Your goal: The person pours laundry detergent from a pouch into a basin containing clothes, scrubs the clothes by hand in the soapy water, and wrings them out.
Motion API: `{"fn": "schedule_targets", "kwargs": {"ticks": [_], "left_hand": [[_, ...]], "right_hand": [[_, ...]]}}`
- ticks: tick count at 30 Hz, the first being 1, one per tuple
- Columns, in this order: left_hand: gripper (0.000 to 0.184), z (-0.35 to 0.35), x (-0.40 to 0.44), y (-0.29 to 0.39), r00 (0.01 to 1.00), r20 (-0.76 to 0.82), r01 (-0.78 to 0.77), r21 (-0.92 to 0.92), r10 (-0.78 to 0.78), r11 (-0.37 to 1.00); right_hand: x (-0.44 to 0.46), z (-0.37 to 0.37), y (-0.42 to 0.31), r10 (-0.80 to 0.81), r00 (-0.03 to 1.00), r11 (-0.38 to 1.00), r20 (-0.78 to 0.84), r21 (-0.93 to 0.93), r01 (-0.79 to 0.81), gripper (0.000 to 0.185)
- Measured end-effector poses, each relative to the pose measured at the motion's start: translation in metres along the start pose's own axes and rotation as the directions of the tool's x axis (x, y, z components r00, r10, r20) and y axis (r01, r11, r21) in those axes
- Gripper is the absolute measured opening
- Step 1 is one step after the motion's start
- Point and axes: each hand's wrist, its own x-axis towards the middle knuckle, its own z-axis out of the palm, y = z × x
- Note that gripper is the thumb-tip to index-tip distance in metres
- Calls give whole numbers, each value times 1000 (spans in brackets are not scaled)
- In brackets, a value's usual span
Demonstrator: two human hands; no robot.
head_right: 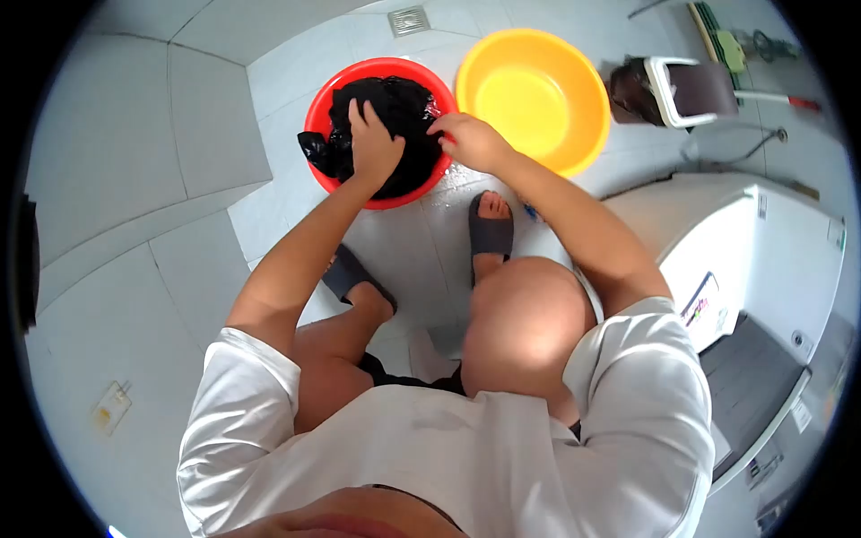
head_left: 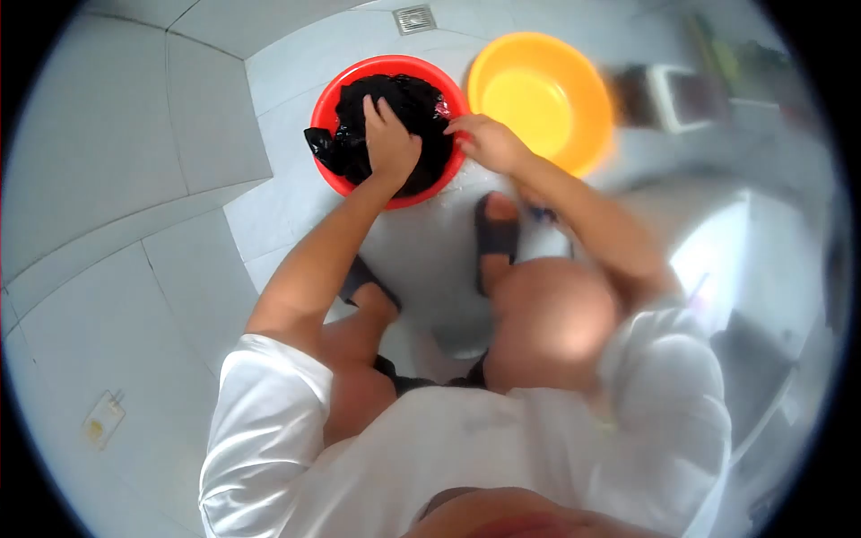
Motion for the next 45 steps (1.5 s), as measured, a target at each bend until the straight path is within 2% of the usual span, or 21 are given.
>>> {"fn": "schedule_targets", "kwargs": {"ticks": [2, 3, 5, 6, 8, 10, 13, 15, 16, 18, 21, 25, 30, 33, 34, 36, 39, 40, 41, 42, 45], "left_hand": [[75, -5, -4, 42, 986, -47, -164, -90, 160, 982], [73, -4, -8, 59, 973, -43, -229, -127, 225, 965], [61, 10, -16, 77, 933, 119, -309, -217, 340, 926], [63, 22, -25, 80, 917, 171, -335, -159, 361, 929], [66, 33, -37, 87, 894, 224, -377, -95, 389, 921], [77, 32, -54, 83, 925, 378, -80, 152, 17, 985], [83, 52, -85, 43, 861, 505, -79, 263, -67, 962], [78, 62, -107, 20, 926, 365, -224, 323, 98, 919], [78, 65, -113, 15, 926, 365, -224, 324, 97, 919], [68, 72, -112, 6, 936, 329, -267, 419, 129, 868], [59, 89, -125, -5, 945, 274, -306, 530, 182, 791], [42, 78, -158, -10, 943, 316, -264, 532, 100, 805], [28, 55, -193, -69, 951, 289, -269, 598, 110, 755], [26, 68, -204, -71, 959, 280, -143, 633, -53, 761], [33, 74, -206, -56, 955, 271, -89, 654, -123, 751], [64, 78, -235, -29, 911, 341, -46, 643, -233, 765], [39, 99, -257, 10, 857, 366, 76, 608, -364, 791], [43, 100, -256, 25, 811, 430, 95, 571, -396, 815], [40, 109, -256, 36, 814, 419, 131, 543, -403, 829], [39, 111, -253, 46, 806, 425, 162, 509, -411, 845], [37, 105, -235, 78, 782, 389, 275, 487, -487, 829]], "right_hand": [[-52, -3, -8, 195, 888, 957, -416, 279, -80, 30], [-83, 0, -5, 209, 877, 955, -432, 283, -89, 30], [-147, 21, 6, 287, 613, 950, -736, 136, -281, 35], [-174, 31, 5, 295, 598, 947, -746, 142, -289, 35], [-213, 51, 5, 442, 400, 831, -803, 198, -521, 46], [-230, 57, 6, 500, 386, 820, -775, 281, -498, 51], [-236, 80, 54, 593, 373, 780, -714, 394, -485, 64], [-227, 101, 106, 959, 169, 268, -226, 918, -293, 65], [-224, 84, 99, 959, 170, 267, -225, 918, -293, 65], [-211, 53, 100, 940, 249, -130, 232, 921, -366, 60], [-187, 56, 99, 962, 202, -155, 184, 976, -150, 51], [-179, 62, 128, 956, 177, -209, 235, 966, -154, 41], [-105, 41, 135, 858, 463, -247, 223, 969, -11, 29], [-30, 18, 159, 739, 609, -264, 288, 956, -131, 33], [-8, 2, 158, 683, 628, -393, 373, 912, -115, 35], [5, 6, 150, 644, 650, -431, 403, 893, -126, 34], [33, 37, 179, 539, 711, -532, 451, 837, -127, 32], [41, 46, 192, 495, 734, -582, 464, 805, -117, 32], [36, 35, 172, 459, 797, -507, 394, 852, -129, 34], [28, 17, 148, 531, 745, -321, 404, 909, -264, 36], [13, -6, 99, 464, 759, -257, 457, 889, -379, 34]]}}
